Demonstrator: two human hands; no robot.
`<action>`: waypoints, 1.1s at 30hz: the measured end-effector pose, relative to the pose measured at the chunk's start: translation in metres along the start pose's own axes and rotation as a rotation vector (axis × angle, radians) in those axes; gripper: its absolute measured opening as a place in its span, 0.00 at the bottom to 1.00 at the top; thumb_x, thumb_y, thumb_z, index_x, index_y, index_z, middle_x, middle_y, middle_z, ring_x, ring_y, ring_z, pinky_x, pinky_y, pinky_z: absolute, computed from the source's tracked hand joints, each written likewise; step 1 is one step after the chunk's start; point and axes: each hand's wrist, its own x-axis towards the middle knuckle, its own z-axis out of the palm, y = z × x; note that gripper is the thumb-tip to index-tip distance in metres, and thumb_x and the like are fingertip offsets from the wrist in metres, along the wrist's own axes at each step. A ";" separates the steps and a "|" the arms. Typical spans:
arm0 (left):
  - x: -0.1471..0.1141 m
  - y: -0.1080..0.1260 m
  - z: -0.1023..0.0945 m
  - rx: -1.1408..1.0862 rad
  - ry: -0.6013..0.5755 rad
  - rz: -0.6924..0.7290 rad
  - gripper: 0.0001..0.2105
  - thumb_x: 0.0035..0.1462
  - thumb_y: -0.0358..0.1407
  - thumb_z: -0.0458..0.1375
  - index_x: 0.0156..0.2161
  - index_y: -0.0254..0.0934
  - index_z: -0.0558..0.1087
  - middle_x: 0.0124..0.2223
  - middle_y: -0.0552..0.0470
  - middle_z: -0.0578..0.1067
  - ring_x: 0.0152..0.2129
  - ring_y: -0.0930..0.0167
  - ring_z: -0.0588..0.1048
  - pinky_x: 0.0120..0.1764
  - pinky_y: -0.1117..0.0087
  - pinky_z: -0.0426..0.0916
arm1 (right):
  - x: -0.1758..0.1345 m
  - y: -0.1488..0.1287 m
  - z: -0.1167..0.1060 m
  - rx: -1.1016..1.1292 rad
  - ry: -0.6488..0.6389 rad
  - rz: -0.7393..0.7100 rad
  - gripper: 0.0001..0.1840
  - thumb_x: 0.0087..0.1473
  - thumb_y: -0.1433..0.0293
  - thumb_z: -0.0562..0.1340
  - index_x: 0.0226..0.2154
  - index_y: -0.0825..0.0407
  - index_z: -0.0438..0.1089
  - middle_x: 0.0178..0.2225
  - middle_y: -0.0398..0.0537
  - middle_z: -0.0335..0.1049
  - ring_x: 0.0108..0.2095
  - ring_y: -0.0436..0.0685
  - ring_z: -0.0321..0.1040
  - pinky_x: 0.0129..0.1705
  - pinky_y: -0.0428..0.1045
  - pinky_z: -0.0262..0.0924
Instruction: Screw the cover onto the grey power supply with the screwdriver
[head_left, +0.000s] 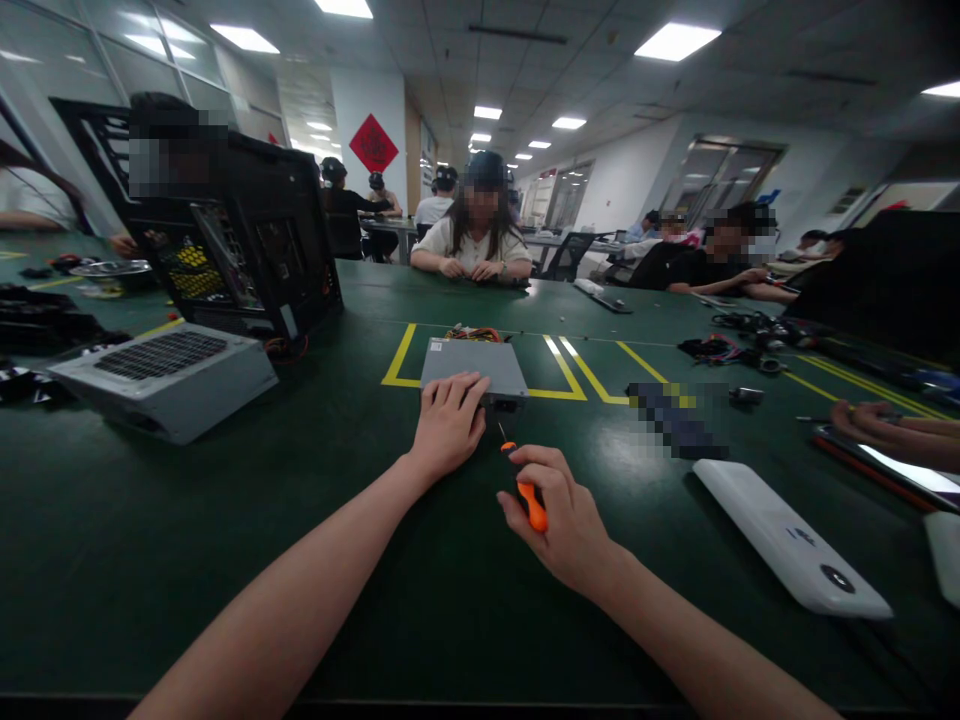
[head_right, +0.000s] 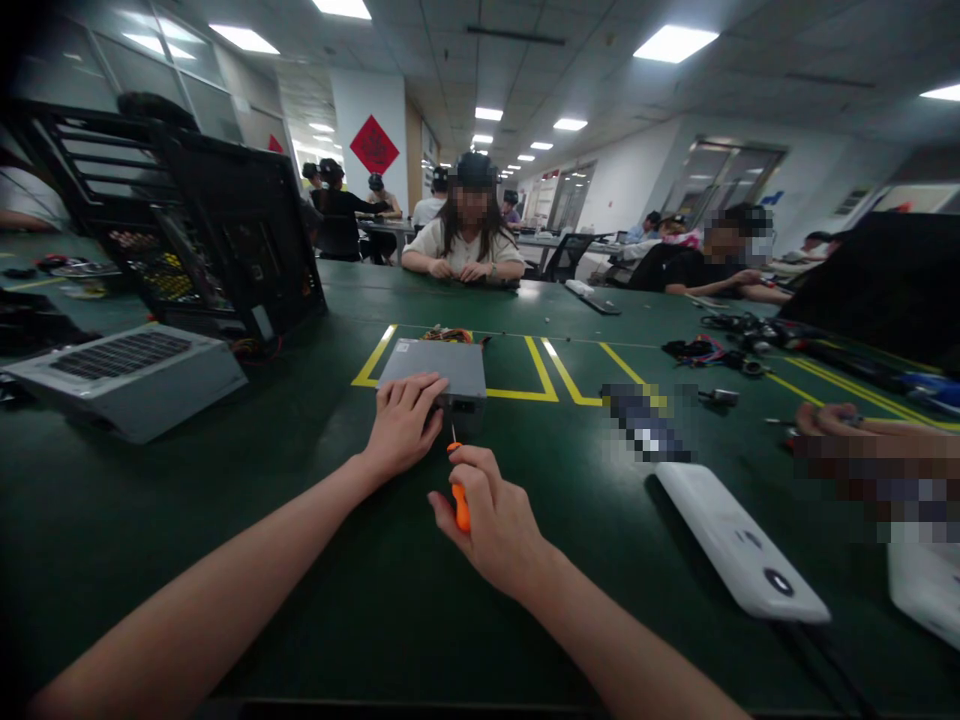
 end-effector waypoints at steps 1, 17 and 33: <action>0.000 0.000 0.000 0.000 -0.002 -0.002 0.18 0.57 0.34 0.48 0.53 0.39 0.61 0.54 0.47 0.65 0.51 0.64 0.60 0.52 0.59 0.51 | -0.001 0.000 0.000 -0.008 0.010 -0.002 0.08 0.53 0.72 0.56 0.36 0.54 0.56 0.39 0.56 0.62 0.36 0.53 0.65 0.26 0.45 0.63; 0.000 0.001 -0.001 0.000 -0.005 -0.007 0.18 0.57 0.34 0.48 0.53 0.39 0.61 0.54 0.47 0.65 0.51 0.64 0.60 0.52 0.59 0.50 | -0.001 -0.001 0.001 -0.070 -0.042 -0.067 0.07 0.50 0.76 0.56 0.34 0.52 0.60 0.40 0.54 0.61 0.39 0.56 0.63 0.37 0.52 0.63; 0.000 0.000 -0.002 -0.009 -0.014 0.003 0.18 0.57 0.34 0.48 0.54 0.39 0.60 0.54 0.47 0.64 0.52 0.65 0.59 0.53 0.60 0.49 | 0.001 -0.002 -0.001 -0.060 -0.028 0.002 0.10 0.51 0.70 0.58 0.38 0.54 0.60 0.39 0.55 0.62 0.38 0.57 0.64 0.35 0.52 0.64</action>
